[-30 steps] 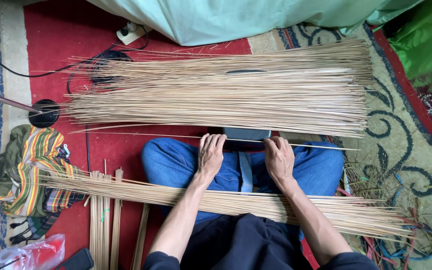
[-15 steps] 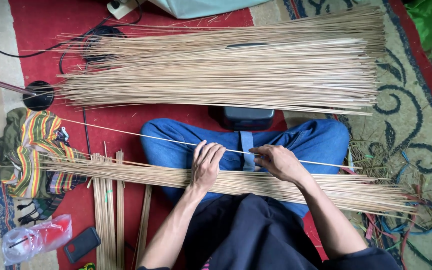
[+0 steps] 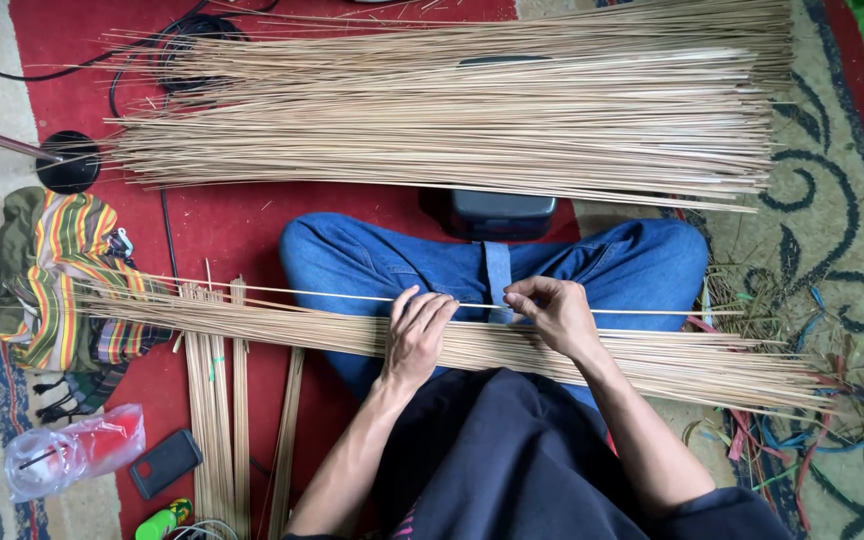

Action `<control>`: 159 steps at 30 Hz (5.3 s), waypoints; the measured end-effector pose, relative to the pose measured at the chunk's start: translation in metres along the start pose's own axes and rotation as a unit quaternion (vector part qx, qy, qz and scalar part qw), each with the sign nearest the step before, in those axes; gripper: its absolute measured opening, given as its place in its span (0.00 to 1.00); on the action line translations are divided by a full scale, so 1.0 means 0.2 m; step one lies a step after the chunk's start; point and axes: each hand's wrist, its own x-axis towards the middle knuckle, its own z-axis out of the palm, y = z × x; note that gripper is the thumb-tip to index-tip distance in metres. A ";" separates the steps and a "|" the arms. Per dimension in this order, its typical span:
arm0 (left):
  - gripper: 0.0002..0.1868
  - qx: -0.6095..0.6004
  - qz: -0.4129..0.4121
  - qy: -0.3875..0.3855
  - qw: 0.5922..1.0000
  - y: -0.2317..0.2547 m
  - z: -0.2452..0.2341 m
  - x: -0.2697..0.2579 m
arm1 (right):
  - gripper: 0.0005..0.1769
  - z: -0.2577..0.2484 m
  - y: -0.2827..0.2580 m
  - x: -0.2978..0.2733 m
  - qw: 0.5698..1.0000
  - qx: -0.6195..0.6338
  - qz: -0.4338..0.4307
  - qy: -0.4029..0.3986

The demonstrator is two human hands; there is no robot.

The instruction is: The person is sitting on the floor and manually aligning a large bundle of thin wooden sticks, pulling out misaligned ones and tapping the bundle to even the ends.

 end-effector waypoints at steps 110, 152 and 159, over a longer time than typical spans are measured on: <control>0.23 -0.224 -0.137 -0.426 0.866 -0.13 -0.01 0.29 | 0.05 0.26 0.06 -0.24 0.984 -0.106 -0.116 0.084; 0.25 0.027 -0.101 -0.155 0.982 -0.39 0.36 0.51 | 0.15 -0.10 0.13 0.54 0.865 -0.290 -0.267 0.312; 0.42 0.099 -0.090 -0.219 0.967 -0.39 0.47 0.37 | 0.13 -0.04 0.19 0.54 0.822 -0.360 -0.286 0.338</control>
